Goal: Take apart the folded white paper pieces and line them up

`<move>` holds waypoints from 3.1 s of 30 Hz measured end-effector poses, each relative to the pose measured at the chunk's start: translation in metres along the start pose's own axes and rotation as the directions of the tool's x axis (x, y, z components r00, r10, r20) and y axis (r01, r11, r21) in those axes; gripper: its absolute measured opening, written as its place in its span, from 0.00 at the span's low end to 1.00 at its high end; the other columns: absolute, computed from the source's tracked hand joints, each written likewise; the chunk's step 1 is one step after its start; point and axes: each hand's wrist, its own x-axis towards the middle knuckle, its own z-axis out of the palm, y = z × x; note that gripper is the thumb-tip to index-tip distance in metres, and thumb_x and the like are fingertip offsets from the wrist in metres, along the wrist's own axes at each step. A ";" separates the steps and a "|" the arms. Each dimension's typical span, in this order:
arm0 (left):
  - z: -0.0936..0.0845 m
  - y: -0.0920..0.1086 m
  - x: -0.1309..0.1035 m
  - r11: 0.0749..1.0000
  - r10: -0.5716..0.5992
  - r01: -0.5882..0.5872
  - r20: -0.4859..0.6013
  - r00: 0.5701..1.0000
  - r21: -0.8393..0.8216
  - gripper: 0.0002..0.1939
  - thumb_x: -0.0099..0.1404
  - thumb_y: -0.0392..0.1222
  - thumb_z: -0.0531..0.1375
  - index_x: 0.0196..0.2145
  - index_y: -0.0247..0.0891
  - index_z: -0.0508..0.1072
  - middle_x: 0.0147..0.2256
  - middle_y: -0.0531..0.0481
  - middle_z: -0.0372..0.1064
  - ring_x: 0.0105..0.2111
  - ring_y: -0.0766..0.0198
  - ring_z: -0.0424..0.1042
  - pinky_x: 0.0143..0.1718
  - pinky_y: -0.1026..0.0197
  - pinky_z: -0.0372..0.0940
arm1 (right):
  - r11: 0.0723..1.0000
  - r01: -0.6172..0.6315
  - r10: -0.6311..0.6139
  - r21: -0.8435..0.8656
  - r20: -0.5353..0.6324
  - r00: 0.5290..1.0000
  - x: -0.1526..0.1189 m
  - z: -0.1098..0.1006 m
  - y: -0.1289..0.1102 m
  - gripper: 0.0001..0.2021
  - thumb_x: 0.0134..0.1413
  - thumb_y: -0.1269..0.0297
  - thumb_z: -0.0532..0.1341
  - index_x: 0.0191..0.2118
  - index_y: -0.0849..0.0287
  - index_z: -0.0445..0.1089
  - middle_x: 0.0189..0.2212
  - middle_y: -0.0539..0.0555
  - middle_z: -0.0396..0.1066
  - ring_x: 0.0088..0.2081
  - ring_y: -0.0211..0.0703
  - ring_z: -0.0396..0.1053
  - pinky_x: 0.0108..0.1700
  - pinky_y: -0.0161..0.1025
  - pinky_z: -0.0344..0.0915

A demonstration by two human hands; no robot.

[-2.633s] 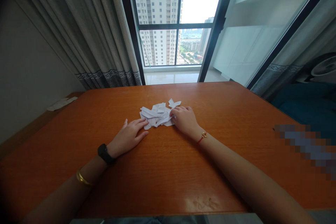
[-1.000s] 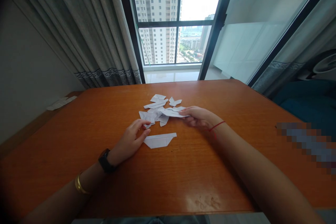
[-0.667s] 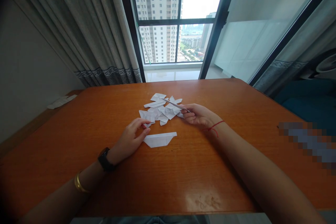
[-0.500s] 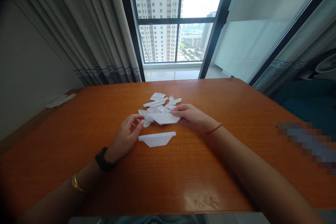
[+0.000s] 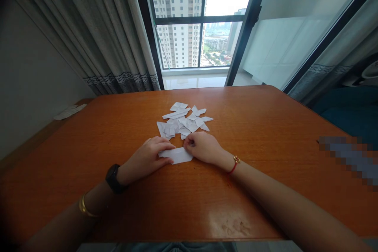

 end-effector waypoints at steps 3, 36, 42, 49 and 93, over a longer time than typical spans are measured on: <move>0.002 -0.002 0.001 0.999 0.018 -0.018 0.019 1.000 0.027 0.17 0.60 0.44 0.65 0.46 0.41 0.74 0.47 0.47 0.71 0.48 0.55 0.67 0.51 0.54 0.60 | 0.990 0.003 -0.007 -0.144 -0.027 1.000 -0.004 -0.002 -0.002 0.07 0.50 0.66 0.59 0.30 0.53 0.75 0.30 0.49 0.75 0.32 0.41 0.70 0.33 0.34 0.60; -0.018 -0.027 0.009 0.971 -0.118 0.113 -0.013 0.993 -0.210 0.11 0.64 0.41 0.59 0.42 0.40 0.78 0.41 0.47 0.74 0.41 0.59 0.72 0.46 0.58 0.65 | 0.811 0.356 -0.458 -0.464 -0.124 0.881 -0.027 0.007 0.008 0.14 0.61 0.71 0.54 0.50 0.59 0.71 0.48 0.59 0.74 0.47 0.50 0.72 0.46 0.43 0.67; -0.007 -0.023 0.007 0.989 -0.076 0.070 -0.040 0.996 -0.132 0.14 0.68 0.37 0.52 0.43 0.40 0.77 0.43 0.48 0.74 0.44 0.60 0.71 0.49 0.58 0.63 | 0.809 0.327 -0.434 -0.488 -0.121 0.893 -0.016 0.016 0.015 0.17 0.61 0.71 0.53 0.53 0.60 0.70 0.53 0.58 0.70 0.53 0.53 0.68 0.53 0.49 0.66; -0.005 -0.019 0.007 0.986 -0.144 0.126 -0.179 0.973 -0.107 0.14 0.68 0.38 0.52 0.49 0.39 0.72 0.50 0.45 0.70 0.49 0.57 0.68 0.53 0.55 0.62 | 0.971 0.164 -0.224 -0.172 -0.432 0.874 0.005 -0.003 0.028 0.19 0.64 0.68 0.50 0.57 0.61 0.66 0.58 0.57 0.65 0.60 0.48 0.60 0.62 0.47 0.57; -0.005 0.009 -0.003 0.989 -0.149 0.149 -0.030 0.988 0.000 0.12 0.65 0.37 0.55 0.46 0.43 0.68 0.44 0.50 0.72 0.41 0.58 0.72 0.41 0.59 0.63 | 0.902 0.302 -0.343 -0.309 -0.087 0.935 -0.029 0.006 -0.001 0.12 0.63 0.68 0.53 0.50 0.58 0.66 0.41 0.57 0.71 0.40 0.46 0.68 0.42 0.41 0.64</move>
